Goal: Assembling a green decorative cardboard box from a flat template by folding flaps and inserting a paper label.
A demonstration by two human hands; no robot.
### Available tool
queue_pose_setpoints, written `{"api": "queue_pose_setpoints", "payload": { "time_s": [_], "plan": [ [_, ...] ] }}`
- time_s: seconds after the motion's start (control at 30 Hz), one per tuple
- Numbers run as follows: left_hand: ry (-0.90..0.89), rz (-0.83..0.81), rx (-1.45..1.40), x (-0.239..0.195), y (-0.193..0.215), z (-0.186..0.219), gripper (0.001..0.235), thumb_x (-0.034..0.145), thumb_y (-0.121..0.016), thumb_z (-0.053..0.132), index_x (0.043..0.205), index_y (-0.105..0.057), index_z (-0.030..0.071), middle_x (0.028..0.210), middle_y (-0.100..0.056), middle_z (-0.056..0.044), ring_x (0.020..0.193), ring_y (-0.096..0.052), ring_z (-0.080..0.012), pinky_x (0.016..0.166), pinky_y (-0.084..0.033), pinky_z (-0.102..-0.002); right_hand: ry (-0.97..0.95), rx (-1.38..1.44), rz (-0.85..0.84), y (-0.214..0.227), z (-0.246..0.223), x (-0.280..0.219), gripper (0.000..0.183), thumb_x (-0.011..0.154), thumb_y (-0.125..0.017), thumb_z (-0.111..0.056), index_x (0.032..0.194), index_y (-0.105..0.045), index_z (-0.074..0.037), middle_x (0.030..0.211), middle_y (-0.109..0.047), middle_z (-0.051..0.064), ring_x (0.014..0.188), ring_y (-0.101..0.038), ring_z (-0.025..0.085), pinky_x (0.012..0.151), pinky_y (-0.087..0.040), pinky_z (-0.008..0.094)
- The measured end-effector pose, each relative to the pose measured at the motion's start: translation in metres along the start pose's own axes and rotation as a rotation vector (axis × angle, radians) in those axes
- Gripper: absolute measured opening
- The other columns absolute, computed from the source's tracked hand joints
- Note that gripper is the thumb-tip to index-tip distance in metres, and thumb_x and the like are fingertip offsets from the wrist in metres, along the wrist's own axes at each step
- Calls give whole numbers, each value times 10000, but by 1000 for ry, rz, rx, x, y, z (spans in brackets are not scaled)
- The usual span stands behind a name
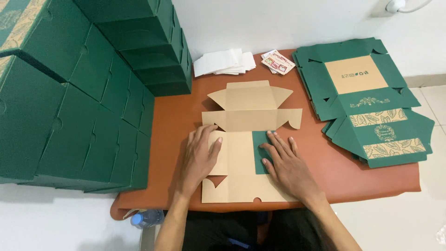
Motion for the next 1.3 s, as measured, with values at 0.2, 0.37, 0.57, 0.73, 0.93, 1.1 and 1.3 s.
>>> {"api": "queue_pose_setpoints", "payload": {
  "time_s": [0.2, 0.37, 0.57, 0.73, 0.93, 1.1, 1.3],
  "plan": [
    [124, 19, -594, -16, -10, 21, 548, 1070, -460, 231, 1573, -353, 43, 1435, -548, -328, 1360, -552, -529, 1156, -400, -653, -18, 9, -37, 5, -4, -2, 482, 1133, -231, -517, 1527, -421, -313, 1785, -246, 41, 1656, -185, 203, 1336, -8, 504],
    [-46, -92, -526, -32, -24, 50, 536, 1075, -363, 93, 1583, -437, -61, 1512, -540, -380, 1473, -448, -564, 1215, -312, -659, -21, -6, -46, 6, -5, -2, 486, 1133, -213, -519, 1525, -412, -312, 1792, -228, 32, 1658, -165, 191, 1338, 9, 502],
    [-313, 40, 301, -43, -81, 35, 663, 1131, -418, 438, 1653, -352, 36, 1754, -278, -193, 1631, -212, -374, 1307, -147, -563, 235, 96, 278, -4, 1, -7, 660, 1139, -290, -515, 1718, -253, -199, 1792, -186, 121, 1653, -147, 271, 1319, -47, 517],
    [-225, -27, 214, -25, -80, 32, 761, 1057, -487, 592, 1657, -373, 138, 1739, -281, -192, 1625, -173, -396, 1229, -27, -730, 236, 90, 233, -2, -2, -8, 796, 1094, -368, -603, 1731, -182, -164, 1790, -100, 181, 1660, -50, 301, 1307, 14, 527],
    [-187, -111, 179, -27, -72, 32, 1104, 939, -621, 739, 1724, -133, 136, 1806, -123, -122, 1662, -53, -315, 1268, 17, -632, 232, 209, 226, 10, -1, -10, 679, 1145, -298, -482, 1715, -203, -126, 1782, -154, 161, 1651, -101, 288, 1310, 0, 526],
    [-151, -57, 60, -41, -62, 26, 1067, 945, -570, 687, 1704, -147, 67, 1792, -147, -174, 1652, -142, -333, 1302, -71, -560, 12, 729, 232, 34, 5, -14, 543, 1091, -449, -364, 1603, -446, -181, 1655, -481, 98, 1603, -334, 289, 1323, -142, 502],
    [6, 166, -2, -57, -38, 7, 505, 1056, -539, 380, 1468, -559, 87, 1400, -707, -100, 1404, -533, -376, 1258, -189, -670, -80, 981, 362, 46, 12, -15, 544, 1078, -466, -295, 1572, -427, -70, 1644, -486, 191, 1509, -498, 309, 1217, -420, 448]
  ]
}}
Point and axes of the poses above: each hand's wrist, its own x-axis towards the middle knuckle, its own y-axis out of the back of the hand, z = x × y, the point moved 3 cm from there along x, towards the middle knuckle
